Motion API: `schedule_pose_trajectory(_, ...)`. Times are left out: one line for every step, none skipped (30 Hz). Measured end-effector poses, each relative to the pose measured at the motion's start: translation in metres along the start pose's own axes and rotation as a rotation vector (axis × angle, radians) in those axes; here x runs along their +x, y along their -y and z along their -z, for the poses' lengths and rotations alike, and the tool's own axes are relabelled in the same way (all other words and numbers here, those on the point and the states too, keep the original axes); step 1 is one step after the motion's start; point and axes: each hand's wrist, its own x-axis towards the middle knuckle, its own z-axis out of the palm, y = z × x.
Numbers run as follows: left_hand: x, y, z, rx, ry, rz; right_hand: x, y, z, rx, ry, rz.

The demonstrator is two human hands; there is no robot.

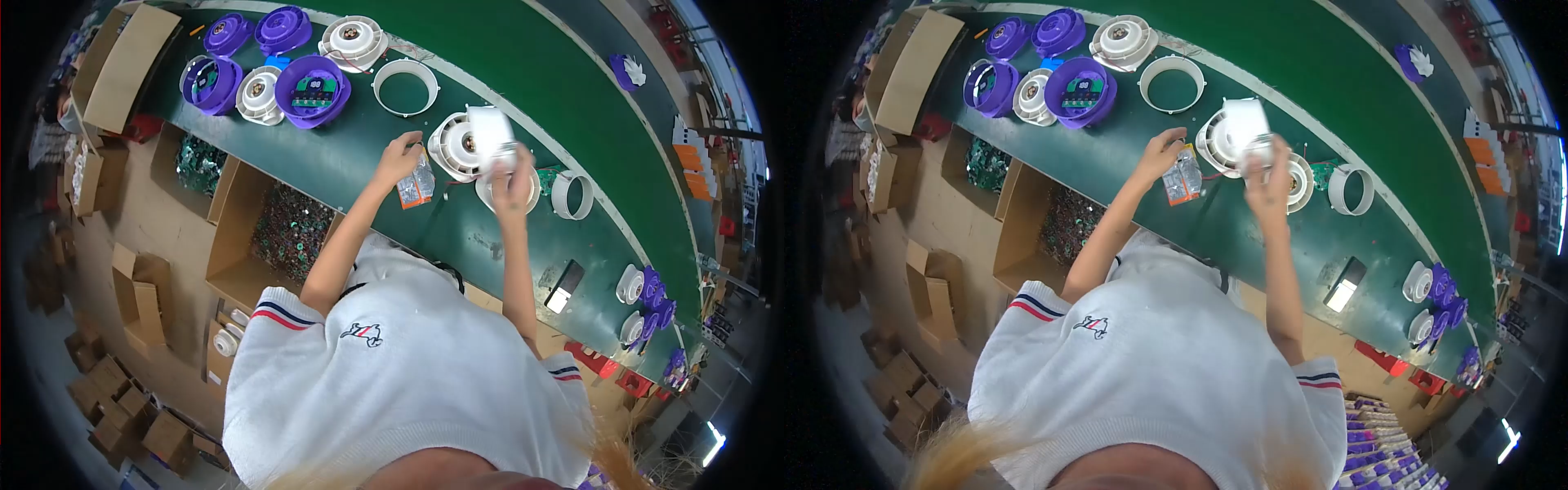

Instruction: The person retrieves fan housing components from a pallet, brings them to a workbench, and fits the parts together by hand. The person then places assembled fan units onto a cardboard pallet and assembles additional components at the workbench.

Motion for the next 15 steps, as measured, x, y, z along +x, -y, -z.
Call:
schedule_pose_trajectory(-0.004,-0.002,0.001,-0.02,0.002,0.03,0.001,0.009,0.005,0.39,-0.115,-0.328)
schedule_pose_trajectory(-0.007,-0.004,0.003,-0.038,0.007,0.058,0.003,0.007,0.009,0.687,-0.129,-0.425)
schedule_pose_trajectory(-0.008,-0.004,0.001,-0.04,0.007,0.055,0.008,0.001,0.015,0.984,-0.143,-0.518)
schedule_pose_trajectory(-0.009,-0.005,-0.002,-0.107,0.017,0.102,0.013,-0.004,0.016,1.059,-0.142,-0.654)
schedule_pose_trajectory(-0.008,-0.005,-0.006,-0.174,0.028,0.148,0.015,-0.025,0.014,1.055,-0.146,-0.649)
schedule_pose_trajectory(-0.007,-0.007,-0.01,-0.176,0.033,0.143,0.012,-0.057,0.007,1.191,0.011,-0.746)
schedule_pose_trajectory(-0.005,-0.009,-0.014,-0.214,0.054,0.182,0.013,-0.064,0.001,1.187,0.028,-0.803)
schedule_pose_trajectory(-0.002,-0.011,-0.017,-0.253,0.073,0.22,0.013,-0.07,-0.005,1.183,0.045,-0.861)
schedule_pose_trajectory(0.002,-0.012,-0.02,-0.256,0.073,0.215,0.014,-0.088,-0.013,0.928,0.077,-0.801)
schedule_pose_trajectory(0.006,-0.011,-0.022,-0.246,0.091,0.206,0.017,-0.094,-0.021,0.782,0.079,-0.734)
schedule_pose_trajectory(0.009,-0.011,-0.025,-0.235,0.108,0.196,0.019,-0.1,-0.026,0.638,0.079,-0.664)
schedule_pose_trajectory(0.014,-0.003,-0.031,-0.237,0.107,0.189,0.022,-0.103,-0.026,0.636,0.079,-0.657)
schedule_pose_trajectory(0.016,0.006,-0.039,-0.14,0.017,0.024,0.025,-0.104,-0.024,0.406,0.141,-0.584)
schedule_pose_trajectory(0.02,0.015,-0.045,-0.043,-0.074,-0.139,0.027,-0.106,-0.023,0.175,0.2,-0.507)
schedule_pose_trajectory(0.018,0.011,-0.044,-0.047,-0.078,-0.142,0.029,-0.097,-0.021,0.172,0.202,-0.502)
